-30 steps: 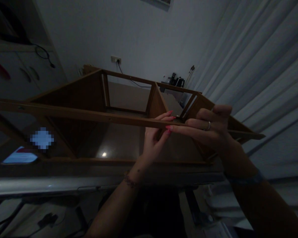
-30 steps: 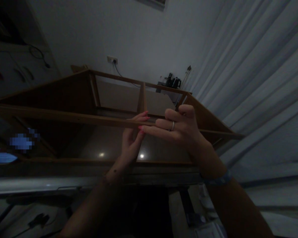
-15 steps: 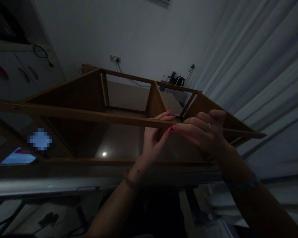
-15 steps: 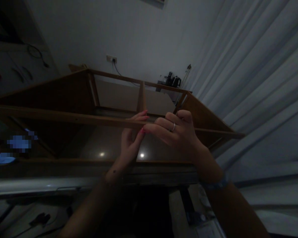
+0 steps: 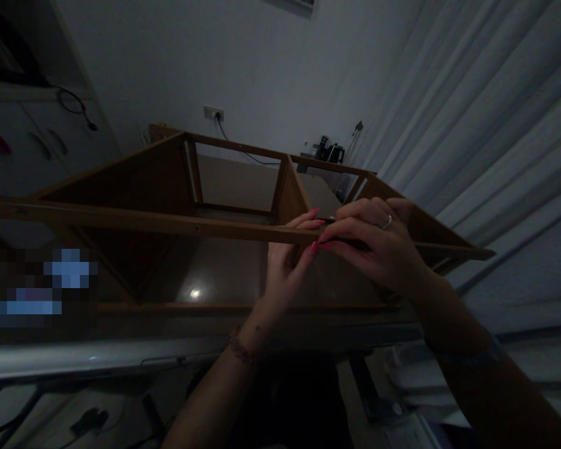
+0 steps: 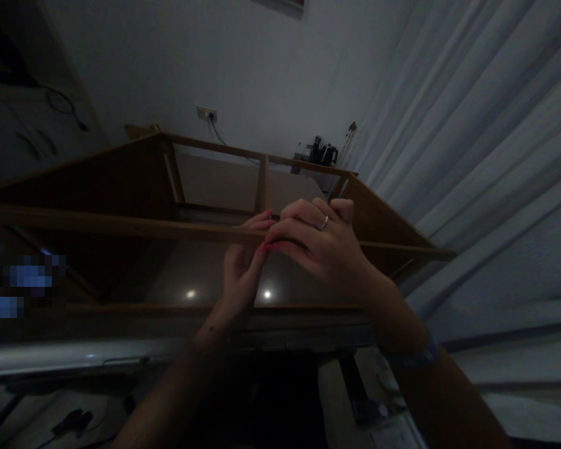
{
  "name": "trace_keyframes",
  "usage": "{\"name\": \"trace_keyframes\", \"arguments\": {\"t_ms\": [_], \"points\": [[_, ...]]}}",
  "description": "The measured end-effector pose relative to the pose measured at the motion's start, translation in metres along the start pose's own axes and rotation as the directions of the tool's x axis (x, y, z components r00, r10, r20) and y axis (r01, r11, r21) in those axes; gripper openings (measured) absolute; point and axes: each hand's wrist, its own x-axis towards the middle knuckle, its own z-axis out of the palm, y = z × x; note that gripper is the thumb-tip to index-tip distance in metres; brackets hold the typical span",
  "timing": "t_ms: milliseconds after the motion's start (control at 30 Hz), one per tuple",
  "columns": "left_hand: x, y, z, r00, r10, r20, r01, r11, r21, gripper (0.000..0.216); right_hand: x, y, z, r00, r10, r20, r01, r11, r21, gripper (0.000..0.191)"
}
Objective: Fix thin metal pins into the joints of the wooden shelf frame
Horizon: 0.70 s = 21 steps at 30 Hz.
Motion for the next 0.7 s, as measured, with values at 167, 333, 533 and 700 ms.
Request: {"name": "trace_keyframes", "arguments": {"t_ms": [167,333,533,700], "points": [[-0.0012,0.0034,0.0,0.999,-0.032,0.003,0.032,0.999,-0.009,0.03,0.0023,0.0019,-0.0018,0.999,-0.033,-0.014,0.034,0.996,0.077,0.023],[-0.001,0.0021,-0.0001,1.0,-0.016,0.005,0.016,1.0,-0.013,0.031,0.0013,0.0033,0.001,0.998,-0.054,-0.013,0.055,0.997,0.062,0.019],[-0.0034,0.0006,0.0001,0.999,-0.044,0.009,0.044,0.999,-0.031,0.032,0.0016,0.0051,0.0014,0.993,-0.109,-0.052,0.113,0.991,0.075,0.018],[-0.0028,0.0013,0.0005,0.999,-0.037,0.005,0.037,0.999,-0.032,0.031,0.0022,0.0048,0.0006,0.986,-0.148,-0.079,0.15,0.988,0.022,0.012]]}}
